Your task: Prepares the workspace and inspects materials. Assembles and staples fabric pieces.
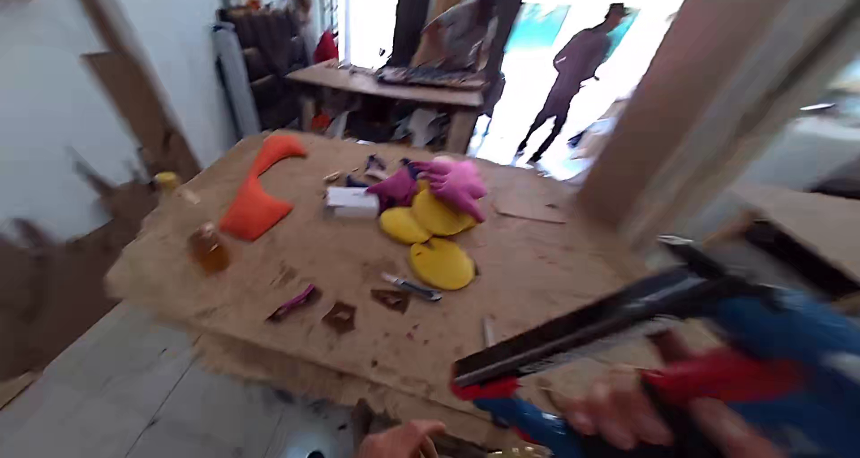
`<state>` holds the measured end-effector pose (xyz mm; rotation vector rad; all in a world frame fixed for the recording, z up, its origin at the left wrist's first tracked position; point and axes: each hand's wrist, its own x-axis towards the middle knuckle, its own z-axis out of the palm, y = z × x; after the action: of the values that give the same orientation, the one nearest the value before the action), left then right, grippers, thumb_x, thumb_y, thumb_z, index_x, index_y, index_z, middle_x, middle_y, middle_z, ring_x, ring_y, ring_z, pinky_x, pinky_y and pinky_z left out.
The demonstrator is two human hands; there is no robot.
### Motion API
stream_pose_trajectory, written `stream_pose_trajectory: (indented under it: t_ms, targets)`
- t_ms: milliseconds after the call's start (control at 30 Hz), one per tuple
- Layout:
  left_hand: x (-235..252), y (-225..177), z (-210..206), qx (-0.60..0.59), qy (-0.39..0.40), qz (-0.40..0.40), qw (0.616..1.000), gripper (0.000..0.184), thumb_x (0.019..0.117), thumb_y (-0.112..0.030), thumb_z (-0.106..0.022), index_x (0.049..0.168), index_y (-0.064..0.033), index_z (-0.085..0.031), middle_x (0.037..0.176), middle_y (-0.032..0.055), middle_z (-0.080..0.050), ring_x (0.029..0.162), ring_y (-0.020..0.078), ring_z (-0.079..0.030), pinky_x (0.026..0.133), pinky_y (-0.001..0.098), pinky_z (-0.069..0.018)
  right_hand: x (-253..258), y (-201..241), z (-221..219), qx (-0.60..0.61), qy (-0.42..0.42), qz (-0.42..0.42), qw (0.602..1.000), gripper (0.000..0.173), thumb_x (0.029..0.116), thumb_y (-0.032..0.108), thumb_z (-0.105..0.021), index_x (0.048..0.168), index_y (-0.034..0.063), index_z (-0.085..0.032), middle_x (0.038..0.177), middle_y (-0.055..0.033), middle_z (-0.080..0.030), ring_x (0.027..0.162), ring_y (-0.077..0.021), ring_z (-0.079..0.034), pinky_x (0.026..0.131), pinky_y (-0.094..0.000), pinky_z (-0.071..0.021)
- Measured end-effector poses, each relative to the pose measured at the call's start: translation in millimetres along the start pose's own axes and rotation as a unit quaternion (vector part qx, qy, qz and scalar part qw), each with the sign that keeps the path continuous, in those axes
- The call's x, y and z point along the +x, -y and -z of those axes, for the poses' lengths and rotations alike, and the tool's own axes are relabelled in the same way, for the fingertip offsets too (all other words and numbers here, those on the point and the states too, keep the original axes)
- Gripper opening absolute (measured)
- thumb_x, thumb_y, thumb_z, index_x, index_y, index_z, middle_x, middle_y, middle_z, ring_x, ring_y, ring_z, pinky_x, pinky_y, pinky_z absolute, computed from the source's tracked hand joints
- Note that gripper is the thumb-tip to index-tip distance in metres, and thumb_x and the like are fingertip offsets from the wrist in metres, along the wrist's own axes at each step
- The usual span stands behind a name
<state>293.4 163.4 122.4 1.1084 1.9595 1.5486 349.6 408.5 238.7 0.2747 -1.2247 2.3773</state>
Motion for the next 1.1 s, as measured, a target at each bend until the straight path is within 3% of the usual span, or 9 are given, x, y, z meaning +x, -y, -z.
stream_pose_trajectory:
  t_ms: [200,333,433,533,833,900,967,1033,1100]
  targets:
    - [-10.4,73.1,106.2,0.276,-0.213,0.196,0.917,0.038,0.1025,-0.027,-0.055,0.132,-0.0038,-0.065,0.11,0.0124,-0.073,0.103,0.0259,-0.071,0.093,0.048,-0.0583,-5.5,-34.2,41.5,-0.035,-0.05,-0.032,0.998,0.024,0.0999,0.033,-0.062,0.108,0.015,-0.076,0.076,-0.0031,-0.072,0.067,-0.0179,-0.071,0.071,-0.0396,-0.0627]
    - [14.7,144.0,183.7,0.395,-0.268,0.182,0.86,0.043,0.0957,-0.024,-0.067,0.132,-0.0008,-0.063,0.128,0.0214,-0.066,0.121,0.0386,-0.063,0.103,0.0578,-0.0504,3.9,-76.8,21.4,-0.088,-0.135,-0.063,0.985,0.04,0.0964,0.036,-0.067,0.133,0.0211,-0.063,0.075,-0.0005,-0.072,0.066,-0.0176,-0.071,0.068,-0.0388,-0.0633]
    - [31.6,183.3,216.1,0.408,-0.199,0.126,0.882,0.045,0.0944,-0.021,-0.071,0.132,0.0006,-0.063,0.132,0.0249,-0.063,0.126,0.0435,-0.059,0.106,0.0619,-0.0473,15.1,-114.9,-16.5,-0.105,-0.279,-0.055,0.953,0.029,0.0887,0.037,-0.07,0.114,0.0229,-0.073,0.068,0.0015,-0.069,0.06,-0.0138,-0.068,0.063,-0.0365,-0.0631]
    - [40.7,207.9,233.8,0.396,-0.174,0.063,0.899,0.033,0.0958,-0.017,-0.067,0.121,0.004,-0.067,0.117,0.0285,-0.068,0.111,0.0503,-0.065,0.093,0.0677,-0.0514,34.0,-142.4,-41.6,-0.095,-0.379,-0.024,0.92,0.033,0.0923,0.034,-0.06,0.12,0.0192,-0.07,0.063,0.0019,-0.063,0.055,-0.0127,-0.064,0.058,-0.0359,-0.0603]
    - [39.3,230.7,249.8,0.392,-0.173,0.015,0.903,0.018,0.0959,-0.018,-0.066,0.101,-0.0064,-0.079,0.107,0.0103,-0.076,0.099,0.0273,-0.074,0.084,0.0453,-0.0617,27.1,-144.4,-52.3,-0.279,-0.368,-0.046,0.886,0.028,0.1023,0.027,-0.047,0.127,0.0202,-0.059,0.069,0.0055,-0.066,0.061,-0.0125,-0.068,0.065,-0.0343,-0.0632]
    - [39.2,228.5,248.1,0.401,-0.18,0.01,0.898,0.017,0.0956,-0.016,-0.065,0.1,-0.0069,-0.079,0.107,0.0092,-0.077,0.098,0.0252,-0.074,0.083,0.0416,-0.0622,18.9,-148.9,-42.4,-0.384,-0.377,-0.07,0.84,0.017,0.1022,0.015,-0.046,0.115,0.0139,-0.057,0.07,0.0069,-0.067,0.062,-0.0113,-0.067,0.066,-0.0333,-0.0625]
    - [39.1,224.5,249.2,0.403,-0.185,0.025,0.896,0.016,0.0949,-0.016,-0.066,0.098,-0.0072,-0.079,0.104,0.0079,-0.077,0.096,0.0234,-0.075,0.082,0.04,-0.0626,13.3,-164.9,-33.9,-0.53,-0.382,-0.079,0.753,0.013,0.0968,0.008,-0.06,0.108,0.0018,-0.056,0.077,0.0024,-0.068,0.068,-0.01,-0.069,0.068,-0.0325,-0.0625]
    - [39.4,214.6,255.4,0.34,-0.188,0.103,0.915,0.014,0.0933,-0.016,-0.069,0.098,-0.0067,-0.078,0.097,0.0046,-0.076,0.089,0.0181,-0.074,0.079,0.0386,-0.0623,13.3,-180.9,-34.7,-0.648,-0.321,-0.132,0.678,0.058,0.0889,0.014,-0.071,0.132,-0.0145,-0.046,0.11,-0.0175,-0.066,0.095,-0.0157,-0.069,0.086,-0.0355,-0.06]
    - [45.0,198.6,268.9,0.159,-0.198,0.252,0.934,0.009,0.0936,-0.015,-0.072,0.097,-0.0076,-0.074,0.082,0.001,-0.073,0.072,0.0118,-0.069,0.068,0.0349,-0.0602,19.0,-198.2,-32.8,-0.694,-0.251,-0.213,0.641,0.086,0.086,0.021,-0.069,0.154,-0.0094,-0.027,0.124,-0.0285,-0.062,0.105,-0.027,-0.067,0.089,-0.0455,-0.0574]
